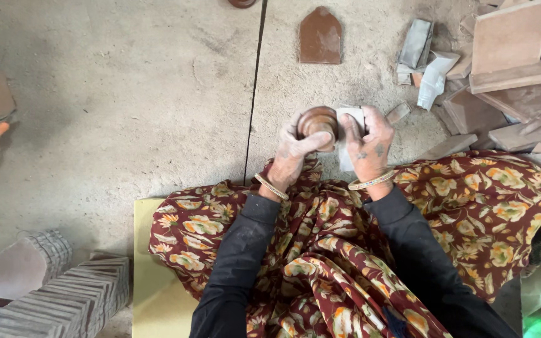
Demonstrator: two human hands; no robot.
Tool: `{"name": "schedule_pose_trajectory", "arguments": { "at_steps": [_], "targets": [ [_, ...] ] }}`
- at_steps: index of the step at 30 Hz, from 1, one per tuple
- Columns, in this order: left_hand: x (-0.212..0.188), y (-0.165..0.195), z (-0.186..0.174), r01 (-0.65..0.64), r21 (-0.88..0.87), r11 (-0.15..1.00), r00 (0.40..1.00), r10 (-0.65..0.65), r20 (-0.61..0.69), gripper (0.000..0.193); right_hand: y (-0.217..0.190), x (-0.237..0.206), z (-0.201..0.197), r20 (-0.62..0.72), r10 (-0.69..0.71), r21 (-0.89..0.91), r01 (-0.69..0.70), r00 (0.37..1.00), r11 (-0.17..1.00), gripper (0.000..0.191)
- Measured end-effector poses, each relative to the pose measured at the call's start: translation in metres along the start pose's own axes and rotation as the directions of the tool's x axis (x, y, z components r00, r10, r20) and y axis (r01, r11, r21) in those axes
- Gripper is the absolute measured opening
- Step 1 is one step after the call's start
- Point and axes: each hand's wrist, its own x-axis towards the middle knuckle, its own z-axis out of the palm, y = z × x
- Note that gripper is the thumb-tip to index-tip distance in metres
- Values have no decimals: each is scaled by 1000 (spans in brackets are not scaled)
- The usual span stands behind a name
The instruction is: The person sits on the floor holding a small turned stone object and rubs its surfaces with a small abrasive stone, rotating the object to smooth different sides, then sets it down and picks up another piece to repeat the smoothing.
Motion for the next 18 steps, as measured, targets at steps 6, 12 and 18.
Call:
{"name": "schedule_pose_trajectory", "arguments": {
  "at_steps": [6, 12, 18],
  "targets": [
    [2, 4, -4, 50, 214, 976, 979, -90, 183, 70, -19, 30, -37, 369, -260, -21, 288, 892, 957, 10],
    [-3, 11, 2, 244, 242, 939, 894, -315, 319, 56, -32, 44, -48, 599, -279, -110, 423, 751, 899, 15],
    [-6, 21, 1, 39, 312, 949, 930, -149, 335, 63, -27, 34, -45, 542, -274, -101, 385, 795, 917, 9]
  ]
}}
